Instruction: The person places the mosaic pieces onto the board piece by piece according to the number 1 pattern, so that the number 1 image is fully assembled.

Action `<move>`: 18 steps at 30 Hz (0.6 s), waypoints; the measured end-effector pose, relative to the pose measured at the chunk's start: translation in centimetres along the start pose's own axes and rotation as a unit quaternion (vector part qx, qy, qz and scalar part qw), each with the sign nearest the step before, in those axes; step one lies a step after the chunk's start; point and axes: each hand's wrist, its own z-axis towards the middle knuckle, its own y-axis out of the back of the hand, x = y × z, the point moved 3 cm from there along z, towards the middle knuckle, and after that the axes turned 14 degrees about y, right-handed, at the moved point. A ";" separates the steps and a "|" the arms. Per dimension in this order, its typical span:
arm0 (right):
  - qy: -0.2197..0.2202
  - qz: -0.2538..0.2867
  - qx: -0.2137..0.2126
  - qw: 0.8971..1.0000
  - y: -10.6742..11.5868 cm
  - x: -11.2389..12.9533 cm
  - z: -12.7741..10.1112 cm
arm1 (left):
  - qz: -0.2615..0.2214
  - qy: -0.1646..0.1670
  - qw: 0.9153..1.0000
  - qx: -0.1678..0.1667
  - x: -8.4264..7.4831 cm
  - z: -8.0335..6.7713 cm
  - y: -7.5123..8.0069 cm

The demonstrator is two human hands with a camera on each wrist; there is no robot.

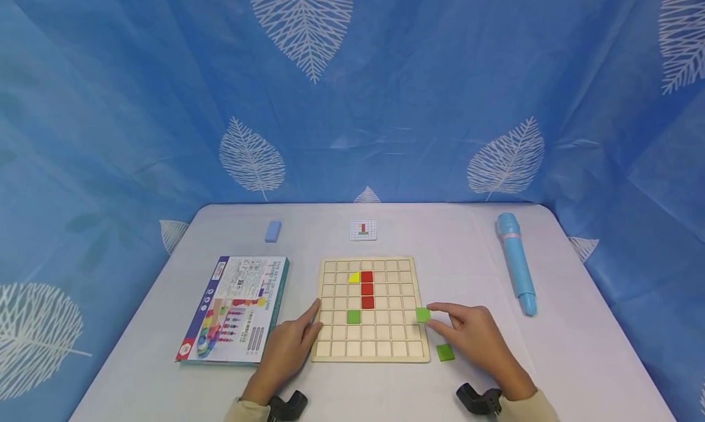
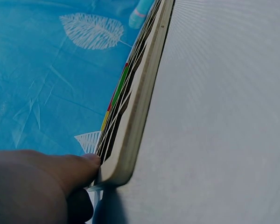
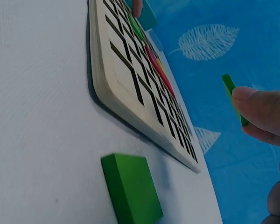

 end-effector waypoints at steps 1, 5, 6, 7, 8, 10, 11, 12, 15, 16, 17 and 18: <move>0.005 0.003 0.002 1.000 -0.1 0.1 0.2 | 0.000 0.000 1.000 -0.001 0.0 0.0 0.0; 0.034 0.015 0.011 0.999 -0.6 0.6 0.9 | 0.001 0.002 1.000 0.001 0.0 0.0 -0.1; 0.039 0.018 0.012 0.999 -0.7 0.8 1.1 | 0.001 0.003 1.000 0.002 0.0 0.0 -0.1; 0.042 0.022 0.015 0.999 -0.8 1.0 1.3 | 0.000 0.002 1.000 0.002 0.0 -0.1 -0.1; 0.043 0.024 0.018 0.999 -0.9 1.1 1.4 | 0.000 0.003 1.000 0.003 0.0 -0.1 -0.2; 0.042 0.029 0.023 0.998 -1.2 1.4 1.8 | -0.001 0.001 1.000 0.002 0.0 -0.1 -0.2; 0.040 0.033 0.026 0.998 -1.3 1.6 1.9 | -0.001 -0.001 1.000 -0.001 0.0 -0.1 -0.1; 0.043 0.037 0.027 0.998 -1.5 1.7 2.1 | -0.002 -0.002 1.000 -0.001 0.0 -0.1 -0.1; 0.049 0.051 0.033 0.997 -2.0 2.0 2.5 | -0.003 -0.005 1.000 -0.005 -0.1 -0.1 0.0; 0.049 0.054 0.036 0.997 -2.2 2.1 2.6 | -0.001 -0.005 1.000 -0.005 -0.1 -0.1 0.0; 0.049 0.058 0.038 0.996 -2.5 2.2 2.7 | 0.000 -0.005 1.000 -0.005 -0.1 -0.1 0.0; 0.050 0.061 0.039 0.996 -2.7 2.4 2.8 | 0.001 -0.005 1.000 -0.005 -0.1 -0.1 0.1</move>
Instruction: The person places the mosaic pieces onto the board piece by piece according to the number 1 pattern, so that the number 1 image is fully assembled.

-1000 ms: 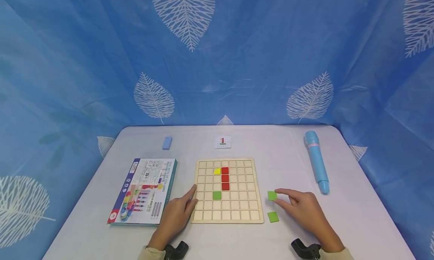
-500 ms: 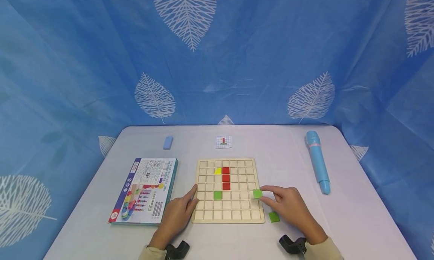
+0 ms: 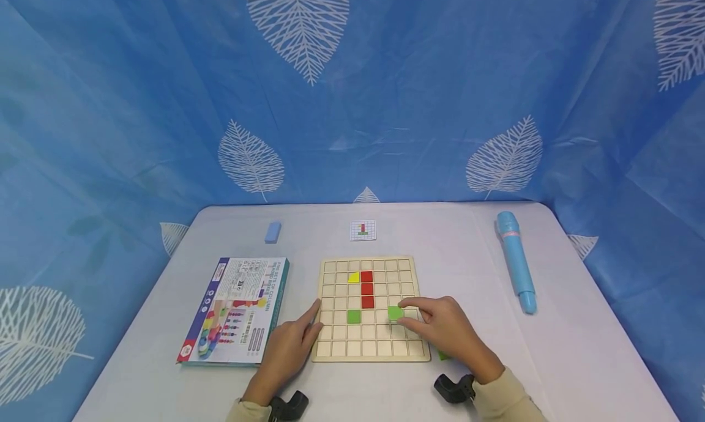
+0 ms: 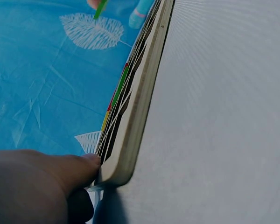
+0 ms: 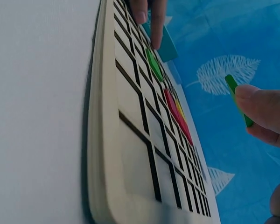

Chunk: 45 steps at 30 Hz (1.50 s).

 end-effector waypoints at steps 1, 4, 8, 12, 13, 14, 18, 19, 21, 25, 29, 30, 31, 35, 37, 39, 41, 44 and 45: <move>-0.002 0.003 0.002 1.000 -0.2 0.1 0.2 | 0.001 -0.001 1.000 -0.001 0.0 0.0 0.0; -0.004 0.012 0.005 1.000 -1.0 0.4 0.7 | 0.003 -0.001 1.000 -0.004 0.0 0.0 0.1; 0.000 0.021 0.011 1.000 -2.3 0.7 1.5 | 0.002 -0.004 1.000 -0.006 -0.1 0.1 0.1; 0.003 0.032 0.014 0.999 -3.5 0.8 2.0 | -0.001 -0.009 1.000 -0.011 -0.1 0.1 0.1; 0.002 0.035 0.013 0.999 -3.7 0.7 2.1 | -0.002 -0.010 1.000 -0.011 -0.1 0.1 0.1; 0.002 0.038 0.012 0.999 -4.0 0.7 2.1 | -0.002 -0.010 1.000 -0.012 -0.1 0.1 0.0; 0.001 0.043 0.009 0.999 -4.7 0.5 2.2 | -0.004 -0.009 1.000 -0.010 -0.2 0.0 0.0; 0.002 0.041 0.009 0.999 -4.8 0.5 2.2 | -0.004 -0.008 1.000 -0.009 -0.2 0.0 0.0; 0.004 0.039 0.010 0.999 -5.0 0.5 2.3 | -0.004 -0.005 1.000 -0.008 -0.1 0.0 0.0; 0.002 0.029 0.016 0.999 -5.3 0.4 2.2 | -0.005 -0.003 1.000 -0.006 -0.1 0.0 0.0; -0.001 0.019 0.021 1.000 -5.6 0.2 2.0 | -0.005 -0.004 1.000 -0.005 -0.1 -0.1 0.0; -0.003 0.017 0.023 1.000 -5.7 0.2 1.9 | -0.006 -0.004 1.000 -0.005 -0.1 -0.1 0.0; -0.004 0.016 0.024 1.000 -5.7 0.2 1.9 | -0.005 -0.004 1.000 -0.004 -0.1 -0.1 0.0; -0.004 0.009 0.028 1.000 -5.9 0.3 1.9 | -0.004 -0.002 1.000 -0.001 0.0 -0.1 -0.1; -0.004 0.002 0.030 1.000 -6.0 0.3 2.0 | -0.003 -0.002 1.000 -0.001 0.1 -0.1 -0.1; -0.006 -0.003 0.031 1.000 -6.1 0.3 2.0 | -0.004 -0.003 1.000 -0.003 0.1 0.0 -0.1; -0.008 -0.009 0.031 0.999 -6.1 0.3 2.1 | -0.004 -0.004 1.000 -0.006 0.1 0.0 -0.1; -0.008 -0.020 0.030 0.999 -6.1 0.3 2.2 | -0.004 -0.007 1.000 -0.010 0.1 0.0 -0.1; -0.007 -0.024 0.029 0.999 -6.1 0.4 2.2 | -0.004 -0.007 1.000 -0.012 0.1 0.0 -0.1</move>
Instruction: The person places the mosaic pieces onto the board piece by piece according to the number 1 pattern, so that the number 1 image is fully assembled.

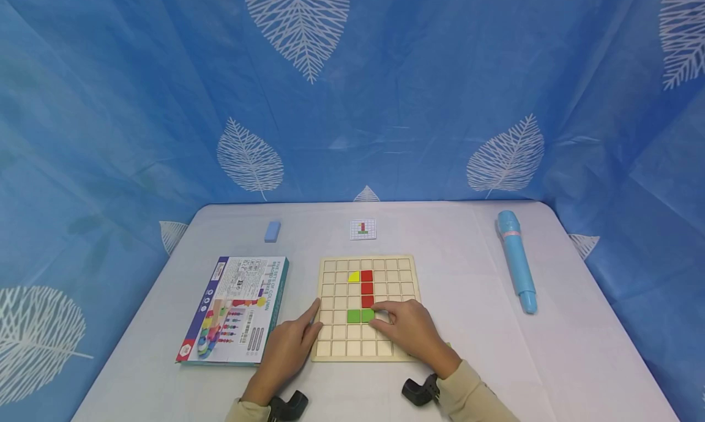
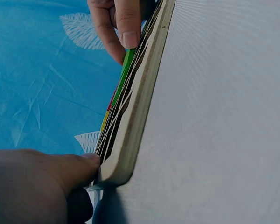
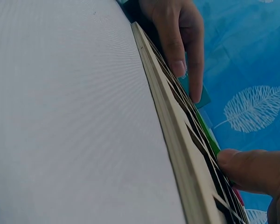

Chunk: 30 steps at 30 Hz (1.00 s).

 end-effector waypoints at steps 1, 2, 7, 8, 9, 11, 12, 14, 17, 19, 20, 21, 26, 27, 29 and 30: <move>0.000 -0.002 -0.001 1.000 0.0 0.0 0.0 | -0.001 0.000 1.000 0.000 0.0 0.0 0.0; 0.001 -0.004 -0.003 1.000 0.0 0.0 0.0 | -0.002 0.000 1.000 0.000 0.0 0.0 0.0; 0.008 -0.006 -0.009 1.000 0.1 0.1 0.0 | -0.006 -0.002 1.000 -0.002 -0.1 0.0 0.0; 0.009 -0.007 -0.010 1.000 0.1 0.1 0.0 | -0.007 -0.002 1.000 -0.002 -0.1 0.0 0.0; 0.009 -0.008 -0.010 1.000 0.1 0.1 0.0 | -0.007 -0.002 1.000 -0.002 -0.1 0.0 0.0; 0.007 -0.008 -0.010 1.000 0.1 0.1 0.0 | -0.007 -0.004 1.000 -0.005 -0.1 0.0 0.1; 0.006 -0.007 -0.011 1.000 0.1 0.1 0.0 | -0.007 -0.004 1.000 -0.005 -0.1 0.0 0.1; 0.002 -0.003 -0.010 1.000 0.1 0.0 -0.1 | -0.007 -0.005 1.000 -0.005 -0.1 0.0 0.1; -0.004 0.004 -0.008 1.000 0.1 -0.1 -0.2 | -0.006 -0.004 1.000 -0.002 -0.1 0.0 0.1; -0.007 0.010 -0.008 1.000 0.2 -0.1 -0.2 | -0.005 -0.002 1.000 0.000 -0.1 0.0 0.1; -0.007 0.013 -0.010 1.000 0.3 -0.1 -0.3 | -0.005 -0.002 1.000 0.001 -0.1 0.0 0.1; -0.007 0.017 -0.013 1.000 0.4 -0.1 -0.3 | -0.004 -0.002 1.000 0.001 -0.1 0.0 0.1; 0.006 0.031 -0.040 0.999 1.5 -0.1 -0.4 | -0.001 0.000 1.000 0.004 -0.1 0.0 0.1; 0.007 0.035 -0.043 0.998 1.8 -0.1 -0.4 | 0.000 0.001 1.000 0.005 -0.1 0.0 0.1; 0.010 0.037 -0.047 0.998 2.3 -0.1 -0.5 | 0.001 0.002 1.000 0.006 -0.1 0.0 0.1; 0.011 0.041 -0.048 0.998 2.6 -0.2 -0.6 | 0.002 0.003 1.000 0.007 -0.1 0.0 0.1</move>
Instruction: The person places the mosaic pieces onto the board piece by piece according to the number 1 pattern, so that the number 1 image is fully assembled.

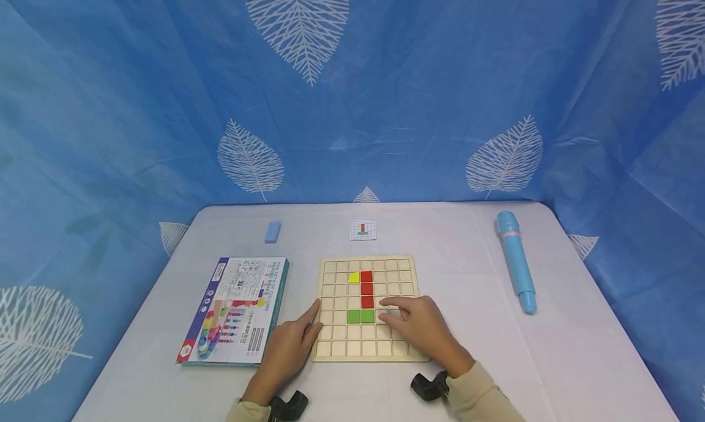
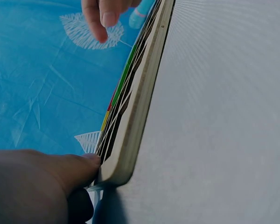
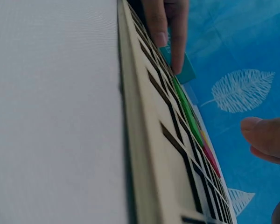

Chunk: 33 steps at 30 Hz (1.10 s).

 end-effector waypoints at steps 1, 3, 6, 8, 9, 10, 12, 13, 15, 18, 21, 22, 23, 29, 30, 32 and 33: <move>0.000 0.004 -0.001 1.000 0.3 0.0 -0.1 | 0.000 0.001 1.000 -0.001 0.0 0.0 0.0; -0.003 0.008 -0.001 1.000 0.8 0.0 -0.3 | -0.001 0.000 1.000 -0.002 0.0 0.0 0.0; -0.009 0.014 0.006 1.000 1.6 -0.1 -0.8 | 0.001 0.002 1.000 -0.004 0.0 0.0 0.0; -0.019 0.017 0.015 1.000 2.1 -0.3 -1.3 | 0.000 0.002 1.000 -0.002 0.0 0.0 -0.1; -0.026 0.020 0.020 0.999 2.4 -0.4 -1.6 | 0.000 0.002 1.000 0.000 0.0 0.0 -0.1; -0.033 0.023 0.025 0.999 2.7 -0.6 -1.9 | -0.001 0.002 1.000 0.002 0.0 0.0 -0.1; -0.047 0.029 0.033 0.998 3.2 -0.9 -2.5 | -0.002 0.002 1.000 0.002 0.0 0.0 -0.1; -0.052 0.031 0.034 0.998 3.5 -1.1 -2.9 | -0.001 0.002 1.000 0.002 0.0 -0.1 0.0; -0.061 0.033 0.034 0.997 4.1 -1.5 -3.6 | 0.001 0.002 1.000 0.000 0.0 -0.1 0.0; -0.072 0.025 0.030 0.997 5.0 -1.9 -4.6 | 0.002 0.002 1.000 -0.002 0.0 -0.1 0.0; -0.091 0.010 0.023 0.995 5.7 -2.3 -5.5 | 0.002 0.001 1.000 -0.003 0.0 -0.1 0.1; -0.099 0.004 0.023 0.995 5.9 -2.4 -5.9 | 0.001 0.001 1.000 -0.004 0.0 -0.1 0.1; -0.108 -0.002 0.022 0.994 6.1 -2.6 -6.2 | 0.001 0.000 1.000 -0.004 -0.1 -0.1 0.1; -0.158 -0.010 0.029 0.987 7.0 -3.1 -8.1 | 0.003 -0.004 1.000 -0.010 0.0 -0.1 0.1; -0.163 -0.011 0.031 0.986 7.1 -3.2 -8.4 | 0.002 -0.004 1.000 -0.011 0.0 -0.2 0.1; -0.171 -0.016 0.038 0.984 7.3 -3.3 -9.0 | 0.001 -0.006 1.000 -0.012 0.0 -0.1 0.1; -0.175 -0.019 0.041 0.984 7.4 -3.4 -9.3 | 0.000 -0.007 1.000 -0.013 0.0 -0.1 0.1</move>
